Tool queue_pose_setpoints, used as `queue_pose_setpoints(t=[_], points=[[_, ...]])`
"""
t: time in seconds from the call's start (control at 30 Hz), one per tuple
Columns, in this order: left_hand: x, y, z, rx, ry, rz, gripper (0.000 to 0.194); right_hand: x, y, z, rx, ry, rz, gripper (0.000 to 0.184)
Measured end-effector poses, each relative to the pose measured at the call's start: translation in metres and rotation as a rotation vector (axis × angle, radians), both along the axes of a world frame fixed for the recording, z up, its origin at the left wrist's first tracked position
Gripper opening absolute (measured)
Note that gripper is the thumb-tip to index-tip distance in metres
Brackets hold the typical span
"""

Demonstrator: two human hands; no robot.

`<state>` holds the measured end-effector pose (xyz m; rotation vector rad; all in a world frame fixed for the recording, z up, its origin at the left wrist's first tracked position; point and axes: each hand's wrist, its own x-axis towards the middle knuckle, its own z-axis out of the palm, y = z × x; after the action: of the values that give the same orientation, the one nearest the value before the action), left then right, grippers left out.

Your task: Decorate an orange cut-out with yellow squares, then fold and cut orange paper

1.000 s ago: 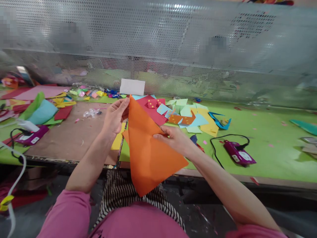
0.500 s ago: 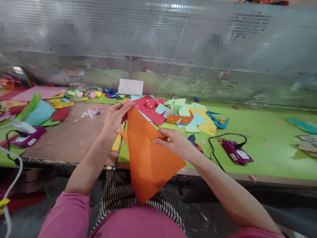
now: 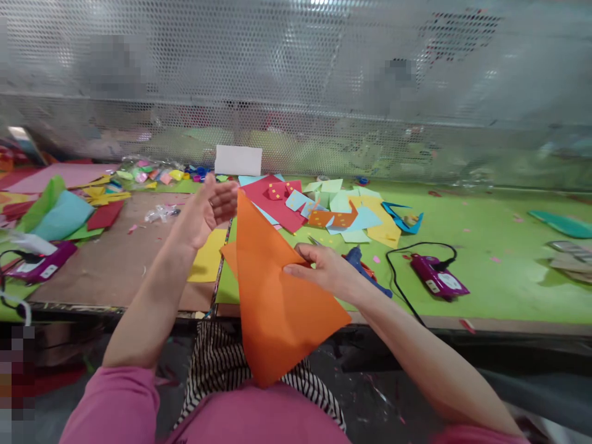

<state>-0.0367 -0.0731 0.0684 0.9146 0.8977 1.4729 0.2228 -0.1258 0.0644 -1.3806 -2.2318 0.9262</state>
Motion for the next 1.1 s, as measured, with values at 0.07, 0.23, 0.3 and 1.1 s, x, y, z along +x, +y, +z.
queue_pose_setpoints(t=[0.07,0.23,0.3,1.1], points=[[0.007,-0.009,-0.007,-0.046,0.097,-0.137,0.042,-0.002,0.002,0.001,0.006,0.029,-0.009,0.043],[0.025,-0.023,-0.016,-0.045,0.104,-0.112,0.041,-0.01,0.004,0.002,0.024,0.108,-0.038,0.048],[0.027,-0.022,-0.016,-0.035,0.092,-0.083,0.04,-0.012,0.003,0.001,0.037,0.142,-0.042,0.048],[0.022,-0.021,-0.016,-0.007,0.161,-0.066,0.046,-0.013,-0.005,0.001,0.067,0.056,-0.052,0.045]])
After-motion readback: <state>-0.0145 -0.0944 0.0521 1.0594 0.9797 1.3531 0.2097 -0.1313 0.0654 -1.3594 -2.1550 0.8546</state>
